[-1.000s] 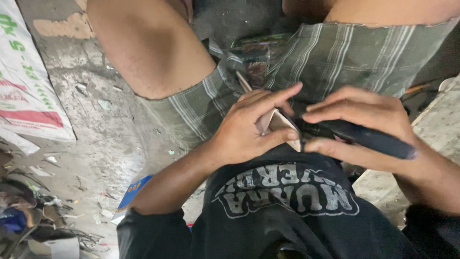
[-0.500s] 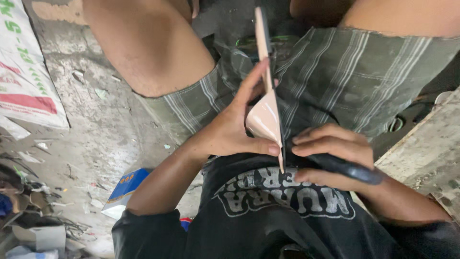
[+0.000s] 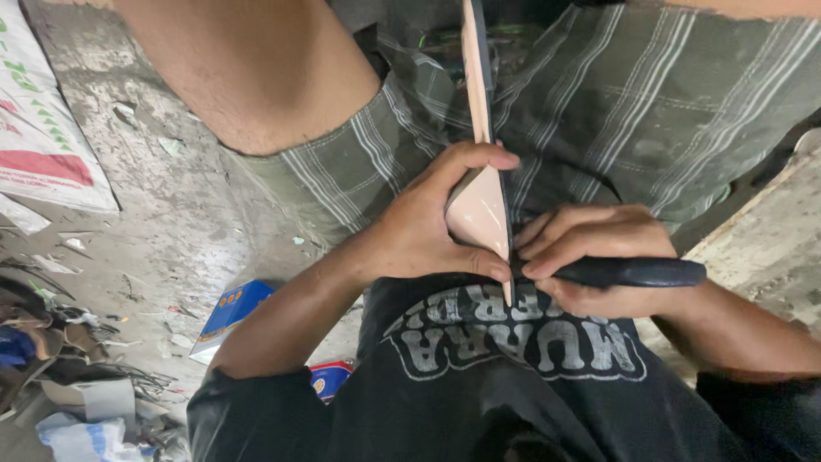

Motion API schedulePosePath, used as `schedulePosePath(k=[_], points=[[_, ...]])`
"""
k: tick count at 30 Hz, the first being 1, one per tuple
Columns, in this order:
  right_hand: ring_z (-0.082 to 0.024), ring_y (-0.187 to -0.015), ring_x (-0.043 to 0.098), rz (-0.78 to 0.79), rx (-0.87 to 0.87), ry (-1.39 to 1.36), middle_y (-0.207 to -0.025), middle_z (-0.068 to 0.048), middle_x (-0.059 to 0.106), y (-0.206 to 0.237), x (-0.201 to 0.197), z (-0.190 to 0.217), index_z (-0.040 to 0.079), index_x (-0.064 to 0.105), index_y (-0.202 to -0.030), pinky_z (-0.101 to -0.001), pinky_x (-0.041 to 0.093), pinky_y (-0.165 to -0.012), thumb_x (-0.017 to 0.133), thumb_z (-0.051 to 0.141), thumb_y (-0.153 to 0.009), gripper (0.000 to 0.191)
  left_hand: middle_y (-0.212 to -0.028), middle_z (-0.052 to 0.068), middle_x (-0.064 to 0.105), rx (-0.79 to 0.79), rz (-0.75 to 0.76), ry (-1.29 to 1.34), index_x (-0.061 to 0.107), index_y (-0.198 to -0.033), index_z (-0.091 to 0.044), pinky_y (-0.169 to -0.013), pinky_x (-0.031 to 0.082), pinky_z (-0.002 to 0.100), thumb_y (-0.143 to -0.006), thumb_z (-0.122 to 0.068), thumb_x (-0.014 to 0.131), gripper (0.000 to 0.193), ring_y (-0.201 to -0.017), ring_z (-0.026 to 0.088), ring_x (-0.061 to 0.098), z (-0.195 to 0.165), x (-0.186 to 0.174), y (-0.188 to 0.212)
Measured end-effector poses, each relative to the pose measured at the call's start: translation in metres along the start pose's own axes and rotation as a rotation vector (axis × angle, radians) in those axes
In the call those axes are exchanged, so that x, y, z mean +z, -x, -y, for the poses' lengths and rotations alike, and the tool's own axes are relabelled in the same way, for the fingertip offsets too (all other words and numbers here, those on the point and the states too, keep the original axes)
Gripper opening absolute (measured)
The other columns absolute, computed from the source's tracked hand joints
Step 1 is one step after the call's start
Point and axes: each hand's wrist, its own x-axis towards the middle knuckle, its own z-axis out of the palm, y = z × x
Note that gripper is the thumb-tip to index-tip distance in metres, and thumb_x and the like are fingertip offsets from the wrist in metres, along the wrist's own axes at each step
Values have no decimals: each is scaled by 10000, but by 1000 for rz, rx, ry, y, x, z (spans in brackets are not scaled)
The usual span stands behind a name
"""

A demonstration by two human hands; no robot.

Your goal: The person assembles beige high-heeled slippers by attaching black rubber soles. They use a knife to trim excess material from the sole edges and a grinding machine to smooth the sole surface. The person handles the slippers one at a time, pressing the sole onto the upper and trimming the edges.

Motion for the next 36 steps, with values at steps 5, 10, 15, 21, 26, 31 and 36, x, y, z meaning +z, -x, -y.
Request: schedulePosePath(k=[5,10,15,21,26,31,36], points=[[-316,-992,777,15,-33,19,-931,-96,746,2,3,0,69,754,-933,-410,644,-900,808,28,-778,170,-1578,122,446,-33,0,29,377,-1573,-111,-1281,403,407,-641,-446,1004,1172,-1531,293,446,-5,-1,1],[-289,-969,780,-1,-50,-11,-944,-106,743,5,7,-4,53,747,-961,-440,647,-952,803,27,-780,192,-1587,121,437,-20,-39,22,361,-1596,-116,-1320,383,409,-635,-425,1035,1213,-1571,287,426,-2,2,5],[-313,-971,770,53,-187,95,-895,-72,755,8,10,-7,88,751,-919,-454,631,-955,806,51,-743,188,-1585,132,407,-7,-62,29,339,-1603,-121,-1326,384,413,-607,-440,1040,1259,-1548,292,413,0,7,9],[-258,-953,799,-12,-109,49,-926,-92,757,10,6,2,78,753,-917,-393,640,-886,821,44,-790,148,-1572,141,401,80,-39,-31,384,-1548,-156,-1284,396,438,-680,-425,1005,1101,-1535,317,410,-10,-3,9],[-202,-870,795,-52,-74,117,-945,-121,759,-1,4,11,61,760,-905,-287,660,-737,806,85,-789,127,-1549,128,453,98,19,-68,488,-1488,-204,-1267,442,421,-813,-422,953,848,-1543,324,420,-16,-8,10],[-107,-707,753,-180,-21,202,-930,-109,780,-25,-4,5,40,770,-957,-230,544,-611,836,99,-819,163,-1593,190,405,62,-13,-157,467,-1547,-256,-1274,482,445,-773,-485,937,934,-1473,313,525,-24,-1,9],[-239,-1011,784,-138,-115,6,-1019,-123,748,-38,-19,13,39,731,-1005,-363,652,-940,784,65,-869,148,-1627,251,362,55,2,-273,36,-1614,-171,-1201,410,496,-809,-561,812,1184,-1486,417,432,-44,-19,6]])
